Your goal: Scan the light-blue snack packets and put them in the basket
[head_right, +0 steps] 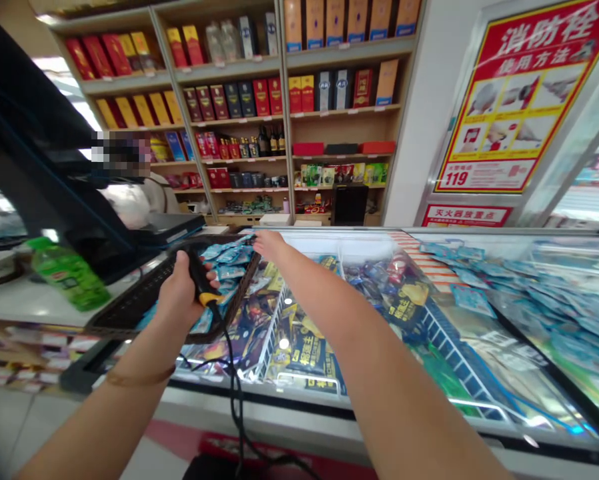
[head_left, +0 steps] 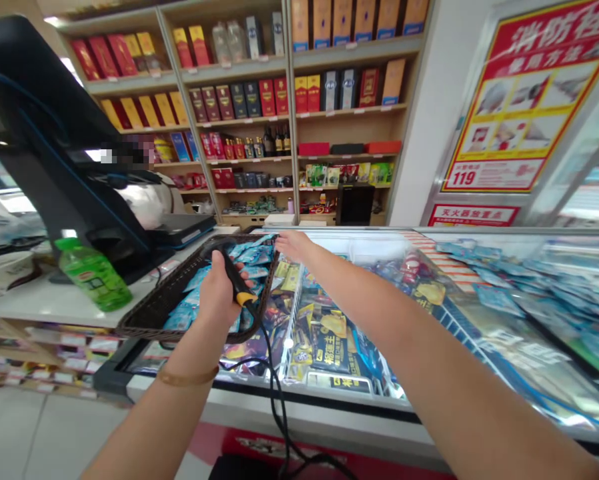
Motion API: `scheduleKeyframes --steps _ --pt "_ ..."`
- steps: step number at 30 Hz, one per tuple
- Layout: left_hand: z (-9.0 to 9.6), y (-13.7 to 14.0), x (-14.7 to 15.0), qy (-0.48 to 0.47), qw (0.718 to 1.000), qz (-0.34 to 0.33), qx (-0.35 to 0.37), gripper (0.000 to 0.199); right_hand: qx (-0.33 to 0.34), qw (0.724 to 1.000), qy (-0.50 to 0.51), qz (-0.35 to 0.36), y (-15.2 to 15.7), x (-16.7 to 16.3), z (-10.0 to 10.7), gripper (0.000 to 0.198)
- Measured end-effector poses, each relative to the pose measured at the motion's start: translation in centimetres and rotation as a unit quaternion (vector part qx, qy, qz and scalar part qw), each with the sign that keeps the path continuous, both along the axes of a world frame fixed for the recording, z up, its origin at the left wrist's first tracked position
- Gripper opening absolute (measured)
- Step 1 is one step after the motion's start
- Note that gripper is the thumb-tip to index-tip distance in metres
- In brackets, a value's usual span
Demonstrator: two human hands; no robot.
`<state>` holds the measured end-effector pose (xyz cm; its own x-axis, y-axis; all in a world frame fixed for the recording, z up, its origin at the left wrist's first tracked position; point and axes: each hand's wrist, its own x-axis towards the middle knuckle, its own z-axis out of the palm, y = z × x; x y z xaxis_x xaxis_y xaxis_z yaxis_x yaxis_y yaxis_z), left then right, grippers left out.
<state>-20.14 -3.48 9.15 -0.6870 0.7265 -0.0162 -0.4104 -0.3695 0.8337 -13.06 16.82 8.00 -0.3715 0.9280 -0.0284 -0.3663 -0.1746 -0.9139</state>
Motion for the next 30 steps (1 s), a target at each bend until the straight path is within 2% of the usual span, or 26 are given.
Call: scheduleKeyframes --steps 3,6,9,14,16,17,20,22,24,26,28,30 --pt "-0.1 0.3 0.2 -0.003 1.0 -0.016 0.003 0.04 0.015 0.998 -0.054 0.0 -0.3 0.0 0.0 0.015" --pt "-0.5 1.0 2.1 0.001 0.999 -0.05 0.018 0.04 0.051 0.991 -0.114 -0.047 -0.5 3.4 -1.7 0.025" --pt "-1.3 2.2 5.7 0.006 0.994 -0.105 0.026 0.044 0.078 0.97 -0.197 -0.118 -0.7 9.2 -4.4 0.03" --pt "-2.6 4.2 13.0 -0.004 0.978 -0.208 -0.007 0.046 0.106 0.927 -0.291 -0.214 -0.3 21.4 -7.9 0.028" --pt "-2.9 5.0 15.5 -0.001 0.97 -0.24 -0.025 0.045 0.189 0.857 -0.392 -0.275 -0.1 26.5 -8.6 0.026" --pt "-3.0 5.3 16.7 0.0 0.966 -0.255 -0.034 0.045 0.21 0.819 -0.439 -0.303 -0.1 28.9 -8.8 0.024" --pt "-3.2 5.8 19.3 0.001 0.957 -0.287 -0.049 0.049 0.184 0.772 -0.486 -0.367 -0.7 35.0 -9.4 0.021" --pt "-3.6 5.9 20.3 0.003 0.954 -0.296 -0.044 0.05 0.13 0.746 -0.502 -0.417 -1.4 37.8 -9.8 0.023" --pt "-4.2 5.9 20.9 0.015 0.952 -0.303 -0.038 0.05 0.063 0.731 -0.509 -0.45 -1.9 39.6 -10.1 0.023" --pt "-5.0 5.6 21.1 0.031 0.95 -0.309 -0.037 0.05 0.018 0.736 -0.505 -0.451 -2.2 40.1 -10.3 0.022" --pt "-5.7 5.3 21.0 0.044 0.948 -0.312 -0.039 0.05 0.014 0.748 -0.5 -0.436 -2.2 39.4 -10.4 0.022" --pt "-6.1 5.0 20.8 0.05 0.948 -0.311 -0.043 0.049 0.038 0.759 -0.507 -0.407 -2.3 37.9 -10.4 0.022"
